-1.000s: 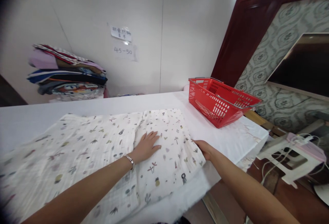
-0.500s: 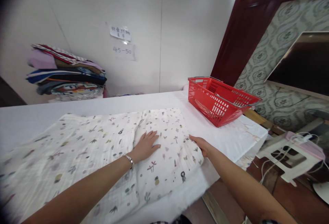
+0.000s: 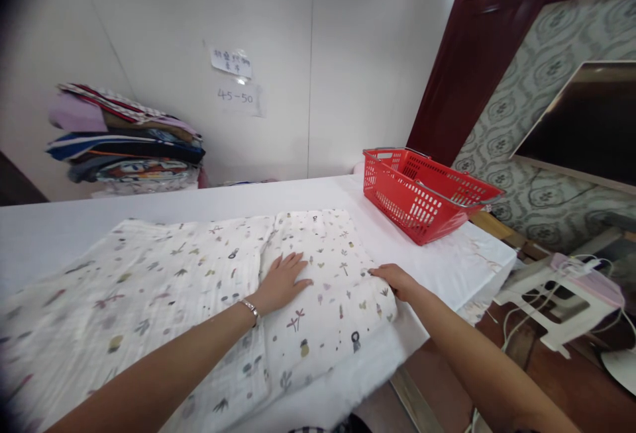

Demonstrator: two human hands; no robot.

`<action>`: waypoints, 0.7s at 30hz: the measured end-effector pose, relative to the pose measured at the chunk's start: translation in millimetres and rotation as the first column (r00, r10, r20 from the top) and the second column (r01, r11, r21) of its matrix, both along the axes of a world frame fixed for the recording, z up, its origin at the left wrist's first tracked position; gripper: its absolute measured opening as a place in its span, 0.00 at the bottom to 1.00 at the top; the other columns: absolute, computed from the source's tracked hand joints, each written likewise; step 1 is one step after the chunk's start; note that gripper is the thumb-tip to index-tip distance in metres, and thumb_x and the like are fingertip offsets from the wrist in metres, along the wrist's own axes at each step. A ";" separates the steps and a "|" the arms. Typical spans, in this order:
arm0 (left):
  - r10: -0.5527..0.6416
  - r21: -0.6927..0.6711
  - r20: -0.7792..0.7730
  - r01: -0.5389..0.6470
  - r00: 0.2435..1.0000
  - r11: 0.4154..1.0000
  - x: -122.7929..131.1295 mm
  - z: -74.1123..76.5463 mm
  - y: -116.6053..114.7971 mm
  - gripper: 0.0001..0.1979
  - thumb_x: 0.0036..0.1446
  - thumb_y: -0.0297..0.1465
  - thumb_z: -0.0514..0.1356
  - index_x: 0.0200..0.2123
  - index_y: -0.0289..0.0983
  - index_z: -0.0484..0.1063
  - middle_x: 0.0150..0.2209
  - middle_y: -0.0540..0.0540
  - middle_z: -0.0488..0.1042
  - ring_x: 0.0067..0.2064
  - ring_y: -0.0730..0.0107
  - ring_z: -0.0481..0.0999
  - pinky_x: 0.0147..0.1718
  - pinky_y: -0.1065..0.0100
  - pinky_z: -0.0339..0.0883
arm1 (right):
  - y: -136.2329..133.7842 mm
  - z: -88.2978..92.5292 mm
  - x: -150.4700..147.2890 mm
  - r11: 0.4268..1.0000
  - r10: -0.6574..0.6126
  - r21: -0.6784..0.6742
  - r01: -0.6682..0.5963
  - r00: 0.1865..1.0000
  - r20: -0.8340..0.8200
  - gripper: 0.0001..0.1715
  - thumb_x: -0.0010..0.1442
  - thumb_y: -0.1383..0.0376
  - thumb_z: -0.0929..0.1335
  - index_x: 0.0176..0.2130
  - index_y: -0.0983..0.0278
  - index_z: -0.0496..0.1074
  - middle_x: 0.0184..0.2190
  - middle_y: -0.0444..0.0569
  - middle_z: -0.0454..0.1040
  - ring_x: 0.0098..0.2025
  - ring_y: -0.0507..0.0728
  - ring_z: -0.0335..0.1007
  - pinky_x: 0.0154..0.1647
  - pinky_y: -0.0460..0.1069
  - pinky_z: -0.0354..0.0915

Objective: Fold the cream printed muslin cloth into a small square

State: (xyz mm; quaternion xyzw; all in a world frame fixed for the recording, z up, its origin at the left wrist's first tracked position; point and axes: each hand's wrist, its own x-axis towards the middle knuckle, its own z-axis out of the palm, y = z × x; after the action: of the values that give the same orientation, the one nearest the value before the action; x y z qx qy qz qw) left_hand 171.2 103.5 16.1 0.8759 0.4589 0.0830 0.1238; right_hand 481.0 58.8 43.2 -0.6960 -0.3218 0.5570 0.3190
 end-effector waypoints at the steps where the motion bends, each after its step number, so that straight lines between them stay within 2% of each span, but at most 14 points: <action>1: 0.006 0.007 -0.005 -0.006 1.000 1.000 0.1 -0.1 0.0 0.30 0.59 0.49 0.42 0.59 0.39 0.56 0.64 0.44 0.48 0.64 0.57 0.44 0.60 0.49 0.39 | -0.6 -1.2 1.6 1.000 0.011 0.016 -0.012 0.996 0.088 0.14 0.44 0.60 0.73 0.25 0.65 0.67 0.20 0.46 0.72 0.26 0.55 0.69 0.26 0.47 0.64; 3: 0.018 0.026 -0.018 -0.018 1.000 1.000 -0.3 -0.1 0.0 0.29 0.59 0.48 0.43 0.58 0.39 0.57 0.64 0.44 0.50 0.64 0.56 0.46 0.60 0.48 0.39 | -1.8 -3.3 3.6 0.997 0.045 0.042 -0.059 0.961 0.272 0.15 0.44 0.58 0.73 0.24 0.65 0.66 0.18 0.44 0.69 0.25 0.54 0.67 0.24 0.45 0.60; 5: 0.029 0.071 -0.029 -0.027 0.999 0.997 -1.4 -0.3 -0.3 0.27 0.59 0.46 0.45 0.57 0.38 0.58 0.63 0.43 0.51 0.64 0.56 0.47 0.60 0.47 0.38 | -2.5 -3.9 4.8 0.991 0.080 0.062 -0.120 0.892 0.445 0.16 0.44 0.57 0.72 0.21 0.65 0.65 0.17 0.43 0.67 0.24 0.52 0.64 0.22 0.44 0.56; 7: 0.031 0.122 -0.035 -0.027 0.999 0.992 -2.4 -0.9 -1.1 0.26 0.60 0.44 0.46 0.57 0.38 0.59 0.62 0.42 0.53 0.64 0.56 0.47 0.60 0.47 0.36 | -2.2 -2.3 5.8 0.983 0.125 0.053 -0.179 0.842 0.525 0.18 0.46 0.55 0.72 0.21 0.66 0.67 0.17 0.43 0.66 0.23 0.51 0.62 0.21 0.44 0.54; 10: 0.021 0.121 -0.030 -0.017 0.999 0.993 -2.3 -2.6 -2.4 0.25 0.61 0.43 0.44 0.56 0.38 0.60 0.62 0.42 0.54 0.63 0.56 0.49 0.60 0.48 0.40 | 1.4 2.6 6.7 0.983 0.177 -0.011 -0.186 0.910 0.374 0.21 0.51 0.50 0.68 0.26 0.67 0.71 0.20 0.46 0.71 0.23 0.52 0.64 0.22 0.45 0.56; 13: 0.025 0.099 -0.021 -0.023 0.999 0.995 -0.9 -4.4 -3.2 0.24 0.61 0.42 0.44 0.56 0.37 0.60 0.62 0.42 0.54 0.63 0.56 0.49 0.59 0.49 0.44 | 10.4 4.9 5.7 0.998 0.065 -0.030 -0.062 0.990 0.128 0.20 0.58 0.53 0.64 0.28 0.68 0.71 0.23 0.49 0.74 0.22 0.53 0.67 0.22 0.46 0.60; 16: 0.025 0.110 -0.014 -0.024 1.000 0.994 -0.4 -5.8 -3.6 0.24 0.61 0.42 0.44 0.55 0.37 0.60 0.62 0.42 0.54 0.63 0.55 0.49 0.59 0.49 0.44 | 23.7 2.4 2.6 0.999 -0.040 0.000 0.040 0.999 0.007 0.16 0.61 0.62 0.62 0.26 0.67 0.70 0.21 0.49 0.73 0.23 0.53 0.69 0.26 0.46 0.64; 21: 0.027 0.121 0.003 -0.027 1.000 0.992 -0.9 -5.6 -4.6 0.23 0.61 0.42 0.45 0.55 0.38 0.60 0.62 0.42 0.55 0.63 0.56 0.50 0.59 0.50 0.45 | 43.8 -0.4 -2.9 0.999 -0.047 -0.019 0.046 0.997 -0.062 0.12 0.58 0.70 0.62 0.27 0.68 0.71 0.19 0.49 0.73 0.26 0.56 0.72 0.33 0.48 0.68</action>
State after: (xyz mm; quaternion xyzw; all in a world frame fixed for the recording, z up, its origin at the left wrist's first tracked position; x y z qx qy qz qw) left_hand 170.2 98.9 10.5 0.8755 0.4647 0.1128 0.0698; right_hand 478.1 102.6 42.8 -0.6884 -0.2906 0.5737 0.3354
